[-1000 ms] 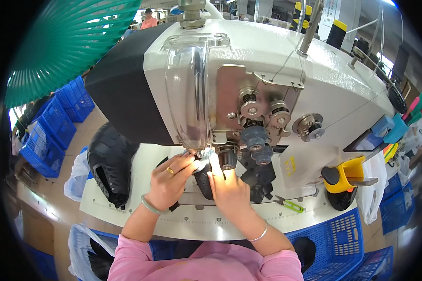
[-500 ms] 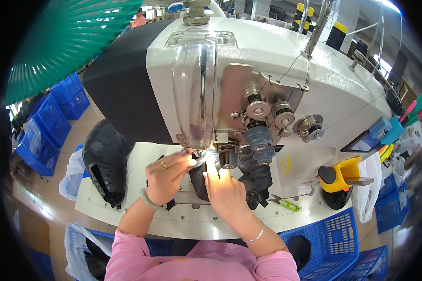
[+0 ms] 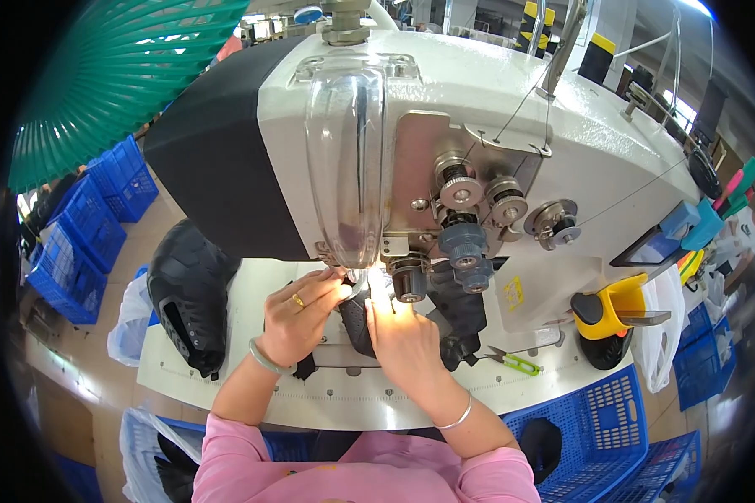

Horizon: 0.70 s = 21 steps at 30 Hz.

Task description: Using an industrial sewing machine to stitch together black shoe components.

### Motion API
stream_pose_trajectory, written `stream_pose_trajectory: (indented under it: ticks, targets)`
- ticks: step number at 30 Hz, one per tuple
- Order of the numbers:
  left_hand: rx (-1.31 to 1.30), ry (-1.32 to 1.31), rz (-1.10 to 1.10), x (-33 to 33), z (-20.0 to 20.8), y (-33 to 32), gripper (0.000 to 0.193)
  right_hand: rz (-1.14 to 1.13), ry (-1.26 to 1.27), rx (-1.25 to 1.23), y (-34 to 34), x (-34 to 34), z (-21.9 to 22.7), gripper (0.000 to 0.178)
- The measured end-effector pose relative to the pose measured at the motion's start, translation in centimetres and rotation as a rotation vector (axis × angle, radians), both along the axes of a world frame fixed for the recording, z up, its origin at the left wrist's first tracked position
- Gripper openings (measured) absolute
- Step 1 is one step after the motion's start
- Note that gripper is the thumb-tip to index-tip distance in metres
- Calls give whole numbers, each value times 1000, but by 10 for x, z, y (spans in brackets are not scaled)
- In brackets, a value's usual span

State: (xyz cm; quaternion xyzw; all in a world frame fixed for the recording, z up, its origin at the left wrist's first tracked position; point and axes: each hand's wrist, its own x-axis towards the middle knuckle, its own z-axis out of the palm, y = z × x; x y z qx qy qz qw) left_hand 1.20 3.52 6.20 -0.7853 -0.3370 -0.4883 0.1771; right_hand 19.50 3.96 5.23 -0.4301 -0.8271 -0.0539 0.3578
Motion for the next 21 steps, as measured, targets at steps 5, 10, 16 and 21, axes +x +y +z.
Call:
stream_pose_trajectory:
  ticks: [5, 10, 16, 21]
  targets:
    - [-1, 14, -11, -4, 1, 6, 26, -10, -12, 15, 2, -3, 6, 34]
    - [0, 43, 30, -4, 3, 6, 23, -82, 3, -78, 2, 1, 12, 37]
    - [64, 116, 45, -2, 5, 6, 18, -86, -62, -132, 9, 4, 16, 32]
    - [69, 180, 53, -5, 11, 3, 15, -35, -169, -83, 9, 5, 22, 22]
